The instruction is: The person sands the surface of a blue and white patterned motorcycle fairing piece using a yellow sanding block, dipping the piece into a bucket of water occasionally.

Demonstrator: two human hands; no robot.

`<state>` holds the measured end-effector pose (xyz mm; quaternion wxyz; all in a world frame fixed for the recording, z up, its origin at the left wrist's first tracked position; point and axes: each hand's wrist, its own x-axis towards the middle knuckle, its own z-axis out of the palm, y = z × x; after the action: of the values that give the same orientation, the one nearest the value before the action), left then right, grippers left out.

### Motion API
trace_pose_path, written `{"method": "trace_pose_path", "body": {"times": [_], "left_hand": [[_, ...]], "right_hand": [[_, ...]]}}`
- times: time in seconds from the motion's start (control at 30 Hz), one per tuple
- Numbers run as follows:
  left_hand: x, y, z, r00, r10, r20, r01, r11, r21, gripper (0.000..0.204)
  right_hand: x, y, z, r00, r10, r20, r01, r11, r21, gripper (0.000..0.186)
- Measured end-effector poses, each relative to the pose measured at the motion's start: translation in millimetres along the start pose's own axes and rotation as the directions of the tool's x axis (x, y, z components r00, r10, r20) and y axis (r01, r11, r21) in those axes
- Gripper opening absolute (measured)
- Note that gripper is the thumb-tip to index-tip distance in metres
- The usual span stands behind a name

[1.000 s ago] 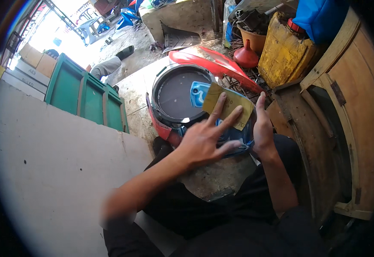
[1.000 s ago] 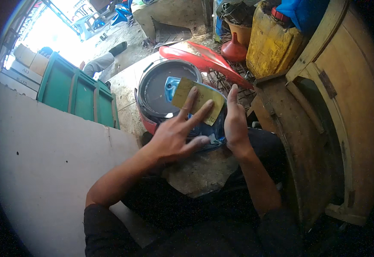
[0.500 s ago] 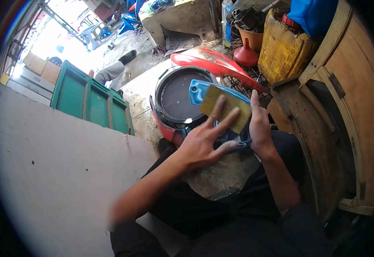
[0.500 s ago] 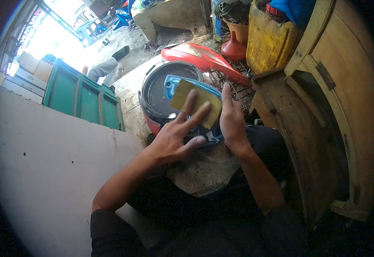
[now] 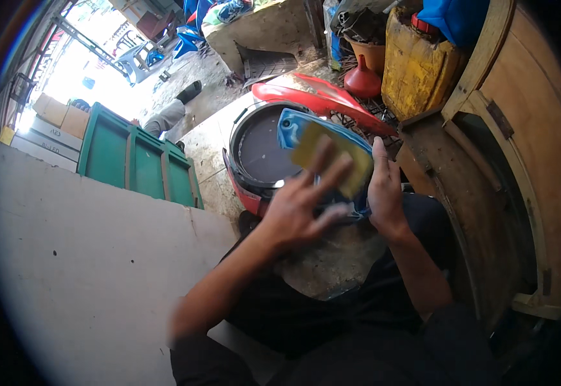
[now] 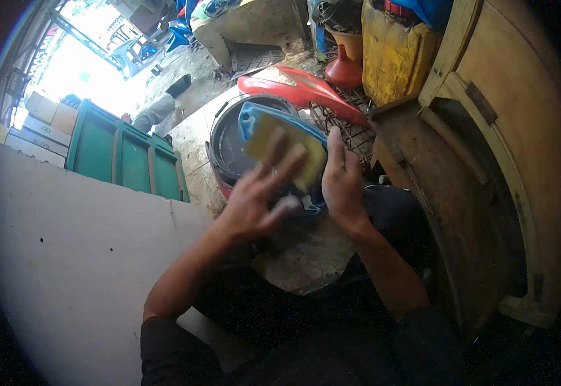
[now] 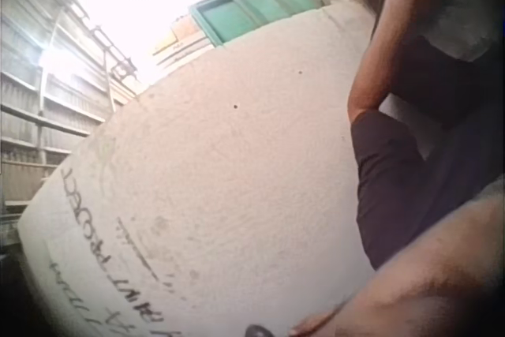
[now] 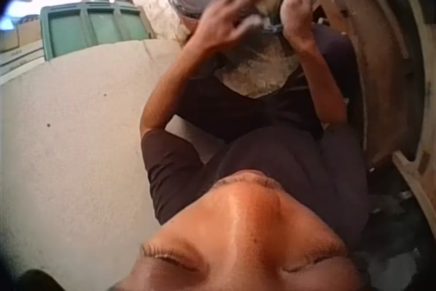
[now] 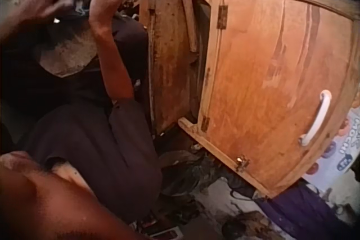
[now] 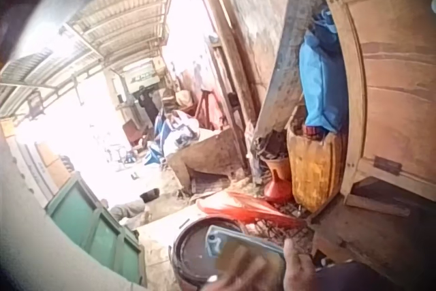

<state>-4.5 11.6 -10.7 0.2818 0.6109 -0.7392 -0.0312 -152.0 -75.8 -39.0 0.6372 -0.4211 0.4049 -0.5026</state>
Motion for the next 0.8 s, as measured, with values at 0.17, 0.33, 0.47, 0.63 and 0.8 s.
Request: {"method": "trace_pose_path", "body": {"times": [0.17,0.33,0.47,0.63,0.8], "left_hand": [[10,-30,5,0.993,-0.029,-0.118,0.041,0.994,0.102,0.05],[15,1,-9,0.989,-0.15,-0.018,0.148,0.985,-0.083,0.037],[10,2,2,0.995,-0.064,-0.073,0.059,0.997,-0.057,0.044],[20,-8,-7,0.946,-0.314,-0.079,0.3,0.941,-0.157,0.062],[1,4,4,0.996,0.068,0.054,-0.073,0.994,0.087,0.061]], "right_hand": [[1,9,-11,0.992,0.008,0.128,0.003,0.997,-0.079,0.06],[-1,1,-5,0.996,-0.061,0.069,0.064,0.997,-0.04,0.061],[-4,-1,-10,0.986,-0.126,0.109,0.142,0.977,-0.158,0.062],[4,6,-8,0.969,-0.215,0.118,0.233,0.959,-0.165,0.065],[3,5,-8,0.977,-0.195,0.088,0.206,0.969,-0.14,0.064]]}}
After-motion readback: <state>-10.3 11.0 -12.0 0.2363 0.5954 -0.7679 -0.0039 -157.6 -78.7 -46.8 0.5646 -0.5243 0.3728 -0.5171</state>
